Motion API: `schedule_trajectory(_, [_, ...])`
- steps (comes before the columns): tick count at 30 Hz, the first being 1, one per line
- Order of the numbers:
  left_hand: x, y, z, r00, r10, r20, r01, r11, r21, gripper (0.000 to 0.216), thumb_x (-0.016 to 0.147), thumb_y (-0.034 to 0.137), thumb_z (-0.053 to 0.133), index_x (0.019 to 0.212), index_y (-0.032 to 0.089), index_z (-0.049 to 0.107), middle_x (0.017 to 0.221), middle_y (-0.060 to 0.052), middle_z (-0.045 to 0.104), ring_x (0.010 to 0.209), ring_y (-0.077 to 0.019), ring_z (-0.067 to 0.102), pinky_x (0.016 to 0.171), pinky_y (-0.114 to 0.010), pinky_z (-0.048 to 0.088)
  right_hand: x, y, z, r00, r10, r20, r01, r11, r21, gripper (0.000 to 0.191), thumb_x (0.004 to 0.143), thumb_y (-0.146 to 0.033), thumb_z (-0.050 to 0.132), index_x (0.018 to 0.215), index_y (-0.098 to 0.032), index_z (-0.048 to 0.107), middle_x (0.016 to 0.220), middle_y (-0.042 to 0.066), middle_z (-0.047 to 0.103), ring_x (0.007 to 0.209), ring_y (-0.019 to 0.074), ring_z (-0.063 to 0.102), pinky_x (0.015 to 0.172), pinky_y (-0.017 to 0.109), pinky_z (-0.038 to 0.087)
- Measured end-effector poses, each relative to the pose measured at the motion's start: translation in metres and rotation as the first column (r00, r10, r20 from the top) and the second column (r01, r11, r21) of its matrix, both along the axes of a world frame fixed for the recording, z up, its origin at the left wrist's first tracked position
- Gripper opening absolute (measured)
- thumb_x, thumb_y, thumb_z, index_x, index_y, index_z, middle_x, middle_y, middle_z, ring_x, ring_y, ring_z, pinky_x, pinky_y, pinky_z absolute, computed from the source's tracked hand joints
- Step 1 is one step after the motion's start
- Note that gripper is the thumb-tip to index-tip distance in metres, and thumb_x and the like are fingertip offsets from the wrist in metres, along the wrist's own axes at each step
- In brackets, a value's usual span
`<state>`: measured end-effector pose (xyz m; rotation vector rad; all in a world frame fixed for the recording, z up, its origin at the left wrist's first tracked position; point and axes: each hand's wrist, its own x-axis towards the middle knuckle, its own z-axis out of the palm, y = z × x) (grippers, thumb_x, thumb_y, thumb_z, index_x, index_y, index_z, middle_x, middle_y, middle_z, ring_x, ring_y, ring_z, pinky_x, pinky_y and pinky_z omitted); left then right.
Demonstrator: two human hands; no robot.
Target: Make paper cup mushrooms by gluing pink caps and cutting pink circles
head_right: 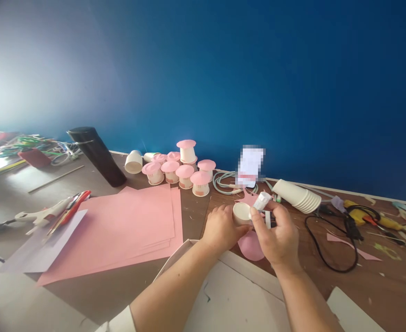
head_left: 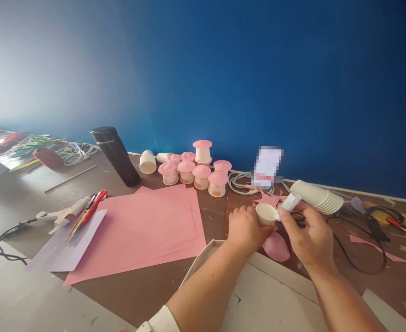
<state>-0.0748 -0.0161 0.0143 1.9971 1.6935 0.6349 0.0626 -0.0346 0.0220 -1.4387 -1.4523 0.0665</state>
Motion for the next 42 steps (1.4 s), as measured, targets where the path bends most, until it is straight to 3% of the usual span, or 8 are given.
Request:
schedule_trajectory(5, [0.000,-0.001,0.001,1.000,-0.010,-0.009,0.010,1.000,0.011,0.051,0.077,0.062,0.054,0.100,0.016,0.060,0.101,-0.011,0.065,0.096,-0.0294,0.059,0.082,-0.042,0.048,-0.005,0.000,0.000,0.988,0.116,0.105,-0.113,0.993,-0.030,0.028,0.079,-0.044,0.064,0.096,-0.021,0.064,0.091,0.005,0.069,0.083,0.0244,0.064,0.078,0.036,0.049])
schedule_trajectory(12, [0.000,0.000,0.000,1.000,-0.002,0.002,0.002,1.000,0.020,0.050,0.074,0.061,0.058,0.101,0.018,0.060,0.104,-0.010,0.065,0.099,-0.0286,0.058,0.085,-0.041,0.046,-0.001,0.001,0.001,0.994,0.063,0.093,-0.061,0.998,-0.021,0.023,0.078,-0.040,0.063,0.092,-0.021,0.063,0.087,0.005,0.067,0.078,0.0226,0.063,0.068,0.031,0.048])
schedule_trajectory(23, [0.000,-0.001,0.000,1.000,-0.022,-0.013,0.022,1.000,0.015,0.042,0.079,0.052,0.055,0.102,0.017,0.060,0.104,-0.011,0.065,0.097,-0.0280,0.058,0.083,-0.039,0.047,-0.010,-0.003,0.000,0.982,0.171,0.085,-0.170,0.985,-0.017,0.024,0.080,-0.042,0.065,0.097,-0.025,0.067,0.095,0.003,0.070,0.089,0.0236,0.064,0.084,0.035,0.048])
schedule_trajectory(30, [0.000,0.000,0.000,1.000,-0.026,-0.007,0.026,1.000,0.016,0.050,0.071,0.057,0.065,0.103,0.019,0.059,0.104,-0.009,0.064,0.098,-0.0272,0.057,0.085,-0.039,0.047,-0.009,0.000,0.008,0.998,-0.004,-0.067,-0.003,0.995,-0.098,0.033,0.084,-0.049,0.062,0.107,-0.028,0.070,0.111,0.003,0.072,0.106,0.0262,0.063,0.093,0.037,0.044])
schedule_trajectory(36, [0.001,0.000,-0.003,0.999,-0.040,-0.003,0.040,0.998,0.051,0.051,0.070,0.058,0.065,0.103,0.019,0.060,0.102,-0.009,0.065,0.096,-0.0276,0.058,0.083,-0.039,0.047,-0.005,0.006,0.004,0.999,-0.048,0.001,0.047,0.981,-0.189,0.037,0.081,-0.054,0.061,0.105,-0.028,0.071,0.100,0.005,0.074,0.090,0.0288,0.067,0.076,0.037,0.047])
schedule_trajectory(42, [0.004,0.001,-0.007,0.999,-0.046,0.010,0.045,0.994,0.098,0.046,0.074,0.056,0.060,0.101,0.019,0.061,0.102,-0.009,0.066,0.095,-0.0281,0.059,0.083,-0.041,0.047,-0.009,0.015,-0.001,0.989,-0.017,0.144,0.022,0.999,-0.033,0.034,0.085,-0.047,0.060,0.104,-0.022,0.071,0.095,0.009,0.072,0.084,0.0261,0.065,0.073,0.034,0.047])
